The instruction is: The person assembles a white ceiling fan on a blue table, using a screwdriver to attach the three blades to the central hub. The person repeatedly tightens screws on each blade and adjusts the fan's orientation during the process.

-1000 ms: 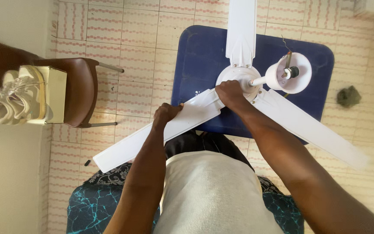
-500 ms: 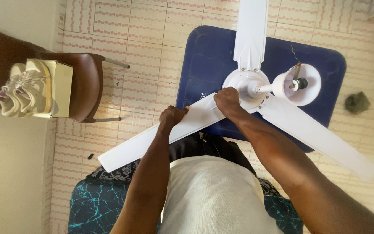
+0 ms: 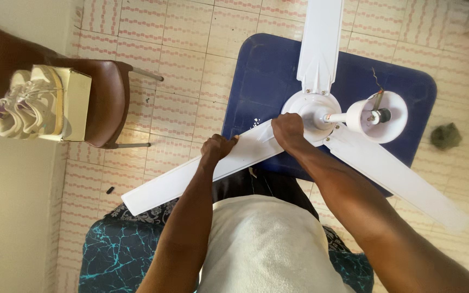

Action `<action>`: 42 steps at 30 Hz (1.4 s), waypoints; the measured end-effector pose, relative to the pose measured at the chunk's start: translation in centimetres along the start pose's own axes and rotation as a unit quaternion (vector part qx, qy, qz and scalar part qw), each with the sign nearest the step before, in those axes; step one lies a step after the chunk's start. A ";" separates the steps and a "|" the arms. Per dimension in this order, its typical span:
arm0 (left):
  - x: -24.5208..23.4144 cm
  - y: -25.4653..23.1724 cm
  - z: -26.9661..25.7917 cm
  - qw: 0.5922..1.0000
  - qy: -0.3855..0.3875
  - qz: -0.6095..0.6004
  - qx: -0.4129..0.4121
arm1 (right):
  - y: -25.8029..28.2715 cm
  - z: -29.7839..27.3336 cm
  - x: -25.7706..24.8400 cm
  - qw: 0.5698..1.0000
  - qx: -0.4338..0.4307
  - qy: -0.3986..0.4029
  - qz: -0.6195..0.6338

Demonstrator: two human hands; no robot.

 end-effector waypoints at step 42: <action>2.7 0.9 2.5 0.990 -0.089 -0.040 0.106 | -5.7 -2.7 9.2 0.713 0.312 -0.265 0.569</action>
Point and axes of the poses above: each hand's wrist, its own z-axis towards the middle knuckle, its own x-axis out of the palm, y = z × x, the point moved 4 cm from there along z, towards the middle knuckle, and after that the axes turned 11 degrees about z, right-handed, at the moved point
